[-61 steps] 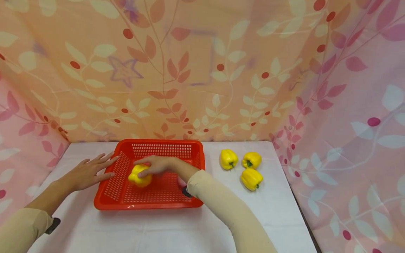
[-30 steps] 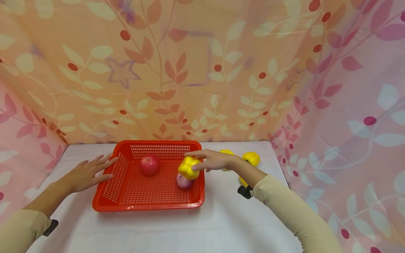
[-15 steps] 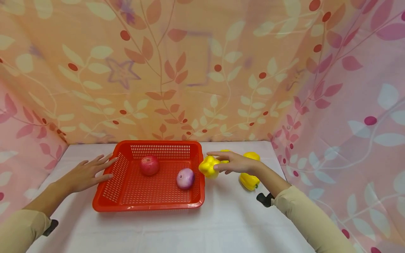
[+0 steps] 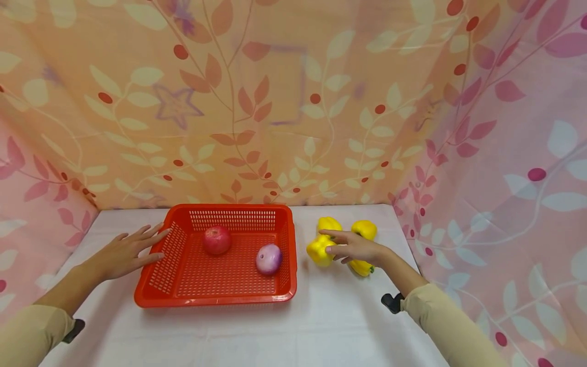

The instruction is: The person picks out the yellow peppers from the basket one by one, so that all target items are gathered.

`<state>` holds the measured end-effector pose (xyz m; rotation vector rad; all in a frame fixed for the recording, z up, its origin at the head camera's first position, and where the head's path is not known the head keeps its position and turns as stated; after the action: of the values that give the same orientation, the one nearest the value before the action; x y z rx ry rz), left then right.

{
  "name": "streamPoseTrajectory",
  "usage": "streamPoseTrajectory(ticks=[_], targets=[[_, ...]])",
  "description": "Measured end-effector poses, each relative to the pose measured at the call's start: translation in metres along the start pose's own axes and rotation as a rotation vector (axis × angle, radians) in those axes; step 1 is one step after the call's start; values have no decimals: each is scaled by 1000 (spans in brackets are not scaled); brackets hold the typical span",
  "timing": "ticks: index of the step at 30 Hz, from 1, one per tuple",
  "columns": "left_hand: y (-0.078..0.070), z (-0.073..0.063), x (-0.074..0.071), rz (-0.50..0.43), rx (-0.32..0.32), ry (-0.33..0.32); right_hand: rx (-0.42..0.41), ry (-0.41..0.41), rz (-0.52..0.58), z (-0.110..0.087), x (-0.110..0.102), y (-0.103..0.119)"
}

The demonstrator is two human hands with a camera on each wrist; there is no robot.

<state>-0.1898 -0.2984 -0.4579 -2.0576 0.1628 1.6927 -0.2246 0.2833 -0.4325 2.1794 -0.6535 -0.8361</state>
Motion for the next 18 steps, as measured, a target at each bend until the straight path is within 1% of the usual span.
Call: streamPoseTrajectory(ticks=[4,8,11,18], targets=[[0,0,0,-2,1,1,33,-22,62,3,0,-16],[-1,0,0,-5,0,2,46,-38,110,5,1,-28],[-1,0,0,-1,4,-3,42,-41,123,9,2,-35],[0,-1,0,1,16,-15,89,-72,134,17,7,-49]])
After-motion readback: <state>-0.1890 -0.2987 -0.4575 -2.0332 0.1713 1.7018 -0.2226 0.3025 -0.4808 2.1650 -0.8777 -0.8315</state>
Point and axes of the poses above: each hand's wrist, its own z-axis towards the middle knuckle, its own x-axis out of the palm, y = z × x, the point moved 1 cm from there along z, towards the middle knuckle, and after that the axes turned 4 degrees about x, right-handed, at the moved point
